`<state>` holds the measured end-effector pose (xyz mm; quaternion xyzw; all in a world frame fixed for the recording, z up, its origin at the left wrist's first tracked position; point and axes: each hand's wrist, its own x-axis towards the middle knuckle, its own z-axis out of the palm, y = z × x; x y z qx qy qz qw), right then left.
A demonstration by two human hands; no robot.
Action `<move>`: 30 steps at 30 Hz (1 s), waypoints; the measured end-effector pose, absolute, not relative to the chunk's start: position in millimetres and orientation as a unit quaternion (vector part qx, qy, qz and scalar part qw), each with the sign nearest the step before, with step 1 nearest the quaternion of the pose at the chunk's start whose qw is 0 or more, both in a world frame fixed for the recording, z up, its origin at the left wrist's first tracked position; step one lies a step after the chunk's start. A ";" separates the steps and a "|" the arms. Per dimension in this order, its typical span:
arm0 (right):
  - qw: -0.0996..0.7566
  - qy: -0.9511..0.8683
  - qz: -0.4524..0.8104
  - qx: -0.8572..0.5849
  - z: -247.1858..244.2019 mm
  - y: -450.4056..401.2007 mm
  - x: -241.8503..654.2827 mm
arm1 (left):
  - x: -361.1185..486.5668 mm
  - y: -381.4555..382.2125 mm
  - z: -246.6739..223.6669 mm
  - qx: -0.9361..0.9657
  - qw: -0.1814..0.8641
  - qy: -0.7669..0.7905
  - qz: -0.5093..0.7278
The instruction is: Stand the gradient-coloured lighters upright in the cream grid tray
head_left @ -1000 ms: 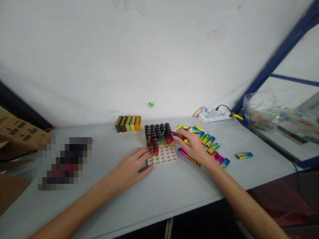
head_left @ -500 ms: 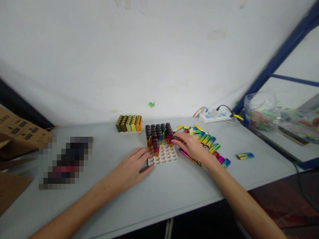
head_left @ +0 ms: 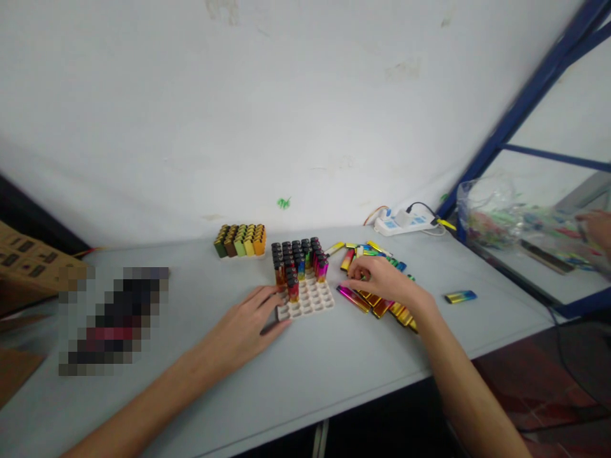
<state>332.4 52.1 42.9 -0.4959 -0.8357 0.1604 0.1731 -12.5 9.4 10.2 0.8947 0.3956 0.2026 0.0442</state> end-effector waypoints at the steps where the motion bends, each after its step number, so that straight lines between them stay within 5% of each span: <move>1: 0.156 -0.838 0.173 -0.493 41.9 51.5 336.9 | -12.4 9.3 10.2 0.895 0.043 0.395 0.201; 8: 0.154 -0.863 0.214 -0.432 35.3 49.8 335.1 | -11.1 8.9 14.0 0.899 0.045 0.394 0.188; 12: 0.240 -0.845 0.249 -0.408 41.6 48.2 325.9 | -11.2 9.3 13.5 0.902 0.044 0.390 0.180; 19: 0.404 -0.707 0.485 -0.318 40.2 42.5 309.9 | -12.7 10.5 8.4 0.904 0.024 0.379 0.198; 26: 0.471 -0.653 0.466 -0.367 33.7 45.0 295.2 | -12.7 10.7 9.9 0.904 0.018 0.381 0.193; 30: 0.504 -0.657 0.351 -0.438 31.1 43.6 287.5 | -12.5 10.9 10.3 0.906 0.019 0.379 0.186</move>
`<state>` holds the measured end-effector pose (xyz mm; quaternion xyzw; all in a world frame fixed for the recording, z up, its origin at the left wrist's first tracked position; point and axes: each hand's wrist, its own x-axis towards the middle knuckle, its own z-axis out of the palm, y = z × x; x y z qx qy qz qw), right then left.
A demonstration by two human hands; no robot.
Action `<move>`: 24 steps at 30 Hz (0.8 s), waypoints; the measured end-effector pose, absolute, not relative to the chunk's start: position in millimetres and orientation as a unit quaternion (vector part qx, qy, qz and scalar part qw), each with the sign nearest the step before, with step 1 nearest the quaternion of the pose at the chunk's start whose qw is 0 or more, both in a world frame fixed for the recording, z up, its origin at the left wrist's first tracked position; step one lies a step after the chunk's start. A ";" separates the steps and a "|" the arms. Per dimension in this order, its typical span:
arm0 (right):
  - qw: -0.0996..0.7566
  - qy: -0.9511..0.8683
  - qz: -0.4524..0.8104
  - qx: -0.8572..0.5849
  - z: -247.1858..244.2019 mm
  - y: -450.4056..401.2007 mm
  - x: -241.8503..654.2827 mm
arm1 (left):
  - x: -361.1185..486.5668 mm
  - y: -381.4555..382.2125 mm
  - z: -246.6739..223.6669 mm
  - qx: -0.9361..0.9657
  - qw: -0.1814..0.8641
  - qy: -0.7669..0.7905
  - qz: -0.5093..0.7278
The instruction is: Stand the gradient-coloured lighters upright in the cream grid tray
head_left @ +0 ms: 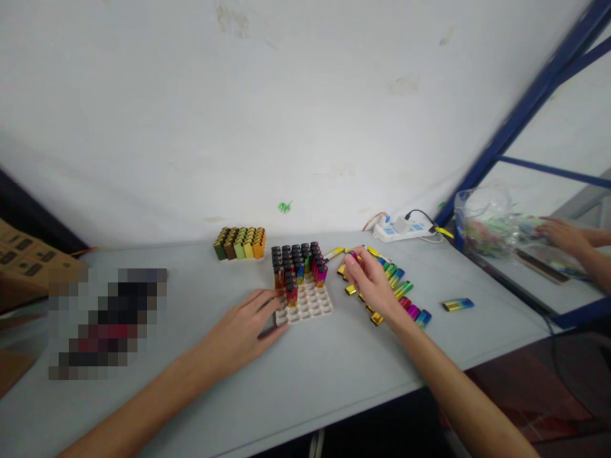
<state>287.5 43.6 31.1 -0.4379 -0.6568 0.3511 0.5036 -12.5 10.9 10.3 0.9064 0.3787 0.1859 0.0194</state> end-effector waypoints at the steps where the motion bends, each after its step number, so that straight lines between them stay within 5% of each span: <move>1: 0.504 -0.663 0.305 -0.462 30.9 43.0 285.9 | -12.5 11.0 10.2 0.906 0.021 0.379 0.187; 7: 0.480 -0.673 0.184 -0.533 31.0 41.0 279.9 | -12.7 11.6 9.0 0.904 0.028 0.382 0.188; 24: 0.488 -0.731 0.168 -0.446 40.3 43.4 285.4 | -12.2 9.4 12.9 0.905 0.023 0.377 0.195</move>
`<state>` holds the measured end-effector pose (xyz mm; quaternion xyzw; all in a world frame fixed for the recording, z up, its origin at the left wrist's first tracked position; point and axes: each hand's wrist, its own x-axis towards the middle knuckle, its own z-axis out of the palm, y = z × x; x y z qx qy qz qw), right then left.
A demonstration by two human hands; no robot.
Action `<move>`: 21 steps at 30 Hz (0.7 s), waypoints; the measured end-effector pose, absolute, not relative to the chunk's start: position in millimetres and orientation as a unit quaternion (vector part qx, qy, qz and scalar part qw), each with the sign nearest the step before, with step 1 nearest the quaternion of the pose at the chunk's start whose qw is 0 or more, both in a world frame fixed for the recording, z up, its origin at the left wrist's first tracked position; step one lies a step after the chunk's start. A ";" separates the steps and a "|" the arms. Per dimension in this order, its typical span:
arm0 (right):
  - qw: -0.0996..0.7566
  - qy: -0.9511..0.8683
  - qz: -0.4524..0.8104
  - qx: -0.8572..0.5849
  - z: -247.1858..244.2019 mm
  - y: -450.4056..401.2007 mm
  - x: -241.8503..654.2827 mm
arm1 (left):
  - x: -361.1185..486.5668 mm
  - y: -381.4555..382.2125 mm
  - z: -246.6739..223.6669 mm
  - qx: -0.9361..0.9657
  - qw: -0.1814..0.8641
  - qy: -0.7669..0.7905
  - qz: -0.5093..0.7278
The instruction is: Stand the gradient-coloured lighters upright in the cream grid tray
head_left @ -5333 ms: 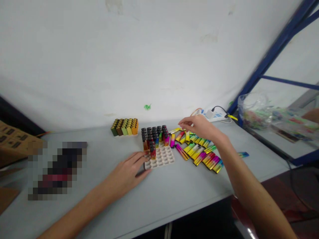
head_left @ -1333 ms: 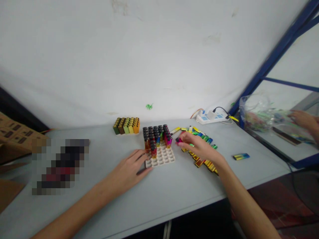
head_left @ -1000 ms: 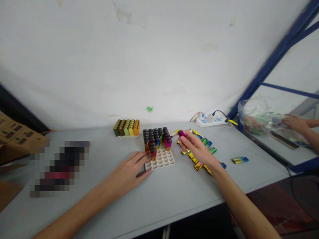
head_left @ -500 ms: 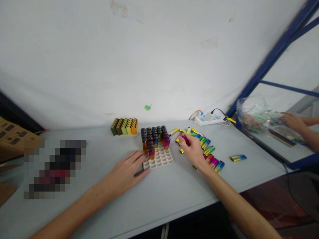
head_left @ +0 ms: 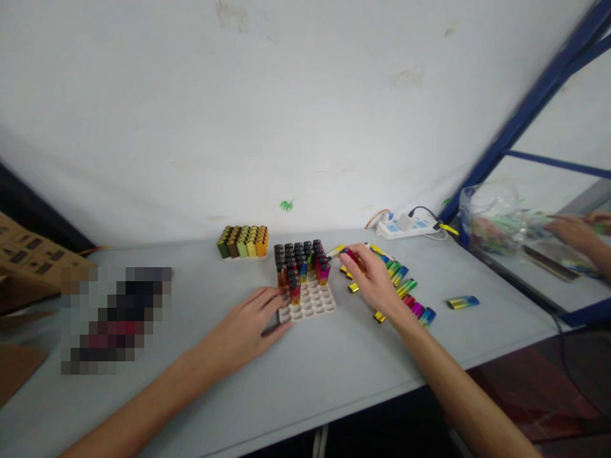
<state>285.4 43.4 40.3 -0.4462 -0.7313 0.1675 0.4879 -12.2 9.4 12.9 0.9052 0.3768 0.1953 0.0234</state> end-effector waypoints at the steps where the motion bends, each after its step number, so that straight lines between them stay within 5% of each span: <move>1: 0.490 -0.739 0.147 -0.439 43.3 44.9 286.8 | -12.4 9.3 13.0 0.905 0.023 0.376 0.195; 12: 0.391 -0.795 0.219 -0.409 89.4 58.8 286.6 | -12.6 8.6 17.2 0.906 0.029 0.377 0.188; 21: 0.274 -0.850 0.226 -0.389 63.9 62.1 308.5 | -11.6 7.9 16.8 0.906 0.034 0.381 0.181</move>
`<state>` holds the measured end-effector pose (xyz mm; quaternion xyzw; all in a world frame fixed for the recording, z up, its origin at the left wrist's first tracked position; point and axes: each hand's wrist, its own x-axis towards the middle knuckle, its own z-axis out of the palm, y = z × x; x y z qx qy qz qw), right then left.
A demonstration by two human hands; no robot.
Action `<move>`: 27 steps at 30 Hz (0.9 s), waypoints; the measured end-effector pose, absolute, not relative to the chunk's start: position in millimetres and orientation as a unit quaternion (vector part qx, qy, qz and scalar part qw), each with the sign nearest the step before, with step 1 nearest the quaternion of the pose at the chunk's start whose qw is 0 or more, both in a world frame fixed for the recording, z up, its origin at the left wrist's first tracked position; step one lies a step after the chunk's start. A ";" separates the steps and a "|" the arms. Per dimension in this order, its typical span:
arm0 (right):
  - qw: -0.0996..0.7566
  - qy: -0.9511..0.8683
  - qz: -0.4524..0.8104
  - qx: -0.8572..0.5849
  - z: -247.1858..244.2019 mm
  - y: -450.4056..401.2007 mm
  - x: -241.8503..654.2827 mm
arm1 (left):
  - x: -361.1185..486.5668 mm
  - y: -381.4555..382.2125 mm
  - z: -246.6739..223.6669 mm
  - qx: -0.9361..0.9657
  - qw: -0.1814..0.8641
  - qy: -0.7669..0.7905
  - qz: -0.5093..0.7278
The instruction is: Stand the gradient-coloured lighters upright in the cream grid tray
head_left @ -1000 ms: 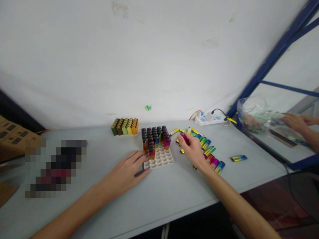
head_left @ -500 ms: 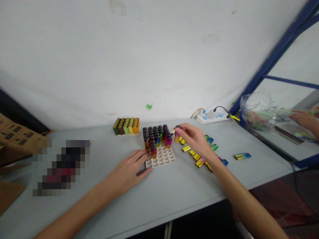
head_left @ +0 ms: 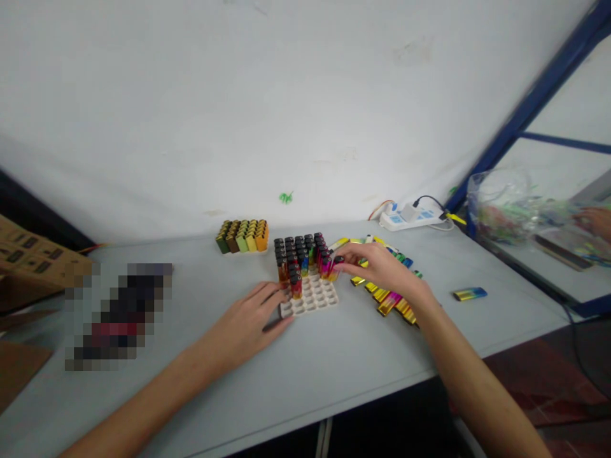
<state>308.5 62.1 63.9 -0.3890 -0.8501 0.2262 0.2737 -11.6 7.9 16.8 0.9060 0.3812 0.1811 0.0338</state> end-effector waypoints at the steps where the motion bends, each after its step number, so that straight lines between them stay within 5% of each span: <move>1: 0.274 -0.851 0.221 -0.389 63.0 61.5 308.0 | -11.5 7.8 17.3 0.906 0.034 0.381 0.181; 27: 0.273 -0.844 0.196 -0.417 60.0 61.2 297.4 | -13.2 11.4 12.2 0.905 0.018 0.378 0.194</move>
